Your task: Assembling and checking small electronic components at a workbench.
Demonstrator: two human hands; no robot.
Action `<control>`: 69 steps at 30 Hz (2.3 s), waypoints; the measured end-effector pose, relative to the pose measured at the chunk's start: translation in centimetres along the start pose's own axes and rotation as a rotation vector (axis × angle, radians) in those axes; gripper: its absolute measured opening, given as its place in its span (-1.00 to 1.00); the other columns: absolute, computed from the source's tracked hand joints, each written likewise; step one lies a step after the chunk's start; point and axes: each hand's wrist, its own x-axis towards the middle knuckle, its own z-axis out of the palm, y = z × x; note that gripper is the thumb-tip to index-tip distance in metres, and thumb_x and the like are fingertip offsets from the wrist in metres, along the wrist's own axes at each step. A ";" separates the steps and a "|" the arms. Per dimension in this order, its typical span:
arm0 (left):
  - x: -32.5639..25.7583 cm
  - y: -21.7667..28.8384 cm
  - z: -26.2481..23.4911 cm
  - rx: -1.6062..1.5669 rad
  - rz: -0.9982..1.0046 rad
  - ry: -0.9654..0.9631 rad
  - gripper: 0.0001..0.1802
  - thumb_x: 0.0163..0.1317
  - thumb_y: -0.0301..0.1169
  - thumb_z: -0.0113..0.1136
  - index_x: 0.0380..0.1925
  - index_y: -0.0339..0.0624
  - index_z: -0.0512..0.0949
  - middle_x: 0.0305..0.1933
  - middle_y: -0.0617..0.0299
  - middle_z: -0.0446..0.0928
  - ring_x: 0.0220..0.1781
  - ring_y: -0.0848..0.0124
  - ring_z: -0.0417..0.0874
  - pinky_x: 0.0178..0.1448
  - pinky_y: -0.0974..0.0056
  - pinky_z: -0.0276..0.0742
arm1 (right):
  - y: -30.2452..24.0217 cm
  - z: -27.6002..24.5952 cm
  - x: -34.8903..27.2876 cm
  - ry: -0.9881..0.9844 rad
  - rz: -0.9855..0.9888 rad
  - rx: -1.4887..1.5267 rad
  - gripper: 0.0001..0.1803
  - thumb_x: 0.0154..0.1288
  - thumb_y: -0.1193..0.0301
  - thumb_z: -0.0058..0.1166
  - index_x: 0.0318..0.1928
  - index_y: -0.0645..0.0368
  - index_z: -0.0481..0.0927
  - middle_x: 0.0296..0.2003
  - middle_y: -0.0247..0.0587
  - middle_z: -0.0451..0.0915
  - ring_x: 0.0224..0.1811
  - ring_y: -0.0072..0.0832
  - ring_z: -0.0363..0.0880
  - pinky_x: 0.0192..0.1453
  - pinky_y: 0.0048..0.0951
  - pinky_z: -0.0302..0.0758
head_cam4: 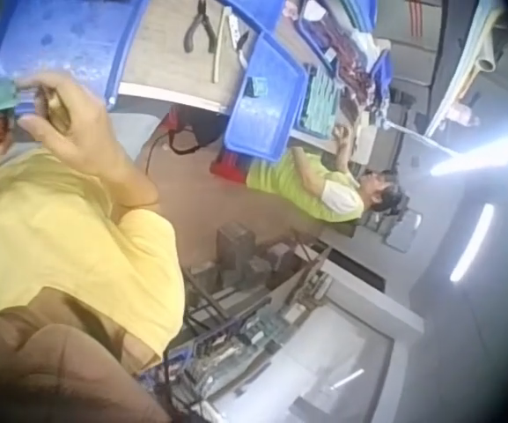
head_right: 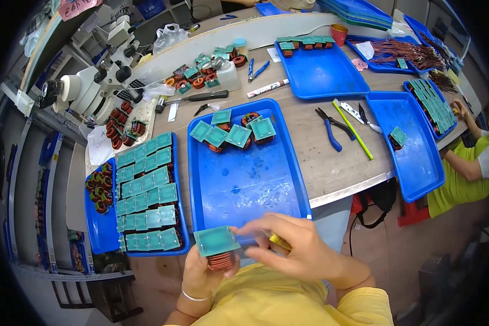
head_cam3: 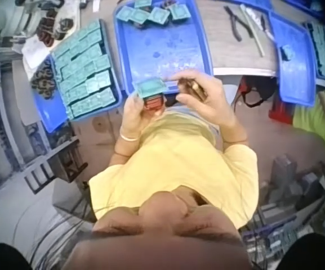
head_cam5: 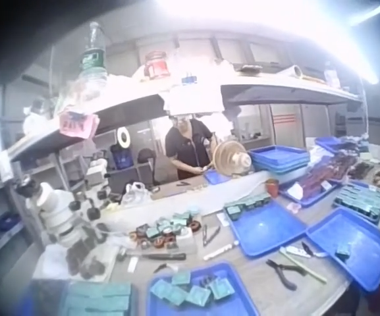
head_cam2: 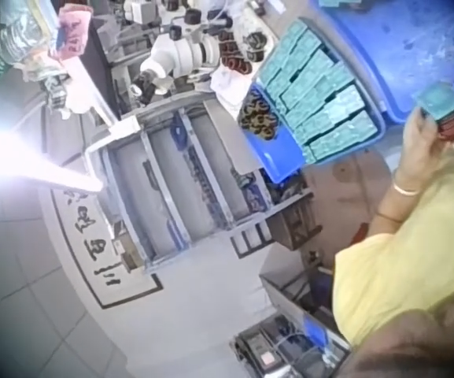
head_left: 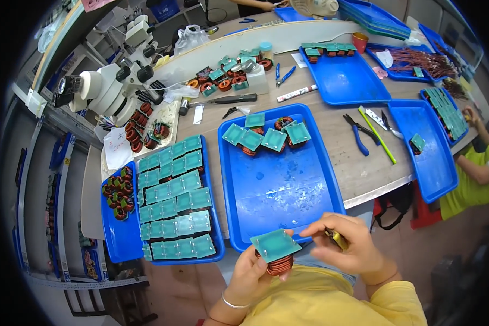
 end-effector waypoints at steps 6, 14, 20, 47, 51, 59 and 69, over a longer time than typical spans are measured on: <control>0.2 0.2 1.3 0.112 0.050 0.177 -0.30 0.07 -0.11 0.18 -0.01 -0.53 0.25 -0.06 -0.09 0.39 -0.55 0.36 0.43 -0.56 0.38 0.30 | 1.1 0.2 1.7 -0.021 -0.121 -0.106 -0.86 -0.09 0.66 0.19 -0.40 0.32 0.59 -0.51 -0.19 0.50 -0.54 -0.52 0.42 -0.50 -0.57 0.29; -0.5 0.8 0.1 0.203 0.005 0.108 -0.34 0.12 -0.19 0.15 0.10 -0.39 0.20 0.08 0.09 0.34 -0.13 0.42 0.49 -0.31 0.36 0.54 | 1.0 0.2 2.3 -0.078 -0.103 -0.088 -0.90 -0.07 0.65 0.18 -0.44 0.33 0.59 -0.57 -0.19 0.49 -0.56 -0.52 0.42 -0.53 -0.56 0.29; -0.3 0.6 1.3 0.334 0.126 0.306 -0.28 -0.01 -0.15 0.27 -0.03 -0.55 0.26 -0.08 -0.08 0.41 -0.54 0.40 0.48 -0.56 0.41 0.39 | 1.0 0.1 2.6 -0.118 -0.127 -0.105 -0.84 -0.15 0.69 0.15 -0.43 0.34 0.59 -0.55 -0.18 0.50 -0.55 -0.51 0.44 -0.51 -0.57 0.32; 0.1 1.0 0.0 0.168 0.067 0.133 -0.28 0.07 -0.04 0.16 0.08 -0.32 0.19 -0.15 0.02 0.44 -0.34 0.45 0.45 -0.38 0.43 0.34 | 1.5 -0.7 1.6 -0.316 -0.071 -0.084 -0.80 0.20 0.53 -0.06 -0.16 0.26 0.50 -0.32 -0.12 0.53 -0.35 -0.38 0.54 -0.27 -0.48 0.46; -0.2 0.1 0.3 0.029 0.141 0.173 -0.36 0.10 -0.08 0.15 0.04 -0.25 0.18 0.03 0.06 0.32 -0.24 0.39 0.48 -0.37 0.39 0.35 | 2.9 0.5 0.7 0.129 -0.053 0.062 -0.88 0.12 0.61 0.01 -0.28 0.28 0.52 -0.35 -0.16 0.53 -0.44 -0.53 0.48 -0.36 -0.58 0.42; -0.1 0.3 -0.9 -0.102 0.091 0.068 -0.45 0.18 -0.13 0.03 0.03 -0.26 0.18 -0.01 0.08 0.32 -0.17 0.38 0.46 -0.17 0.34 0.40 | 2.0 0.2 0.6 -0.294 0.021 0.071 -0.80 0.09 0.68 0.00 -0.22 0.37 0.54 -0.34 -0.08 0.54 -0.32 -0.39 0.52 -0.25 -0.49 0.42; -0.2 0.0 -0.4 0.130 0.210 0.222 -0.36 0.08 -0.13 0.18 0.02 -0.27 0.16 0.02 0.09 0.31 -0.08 0.40 0.44 -0.04 0.28 0.41 | 4.0 0.5 0.8 0.309 0.060 0.293 -0.85 0.17 0.64 -0.06 -0.23 0.30 0.50 -0.42 -0.22 0.48 -0.44 -0.55 0.41 -0.36 -0.57 0.35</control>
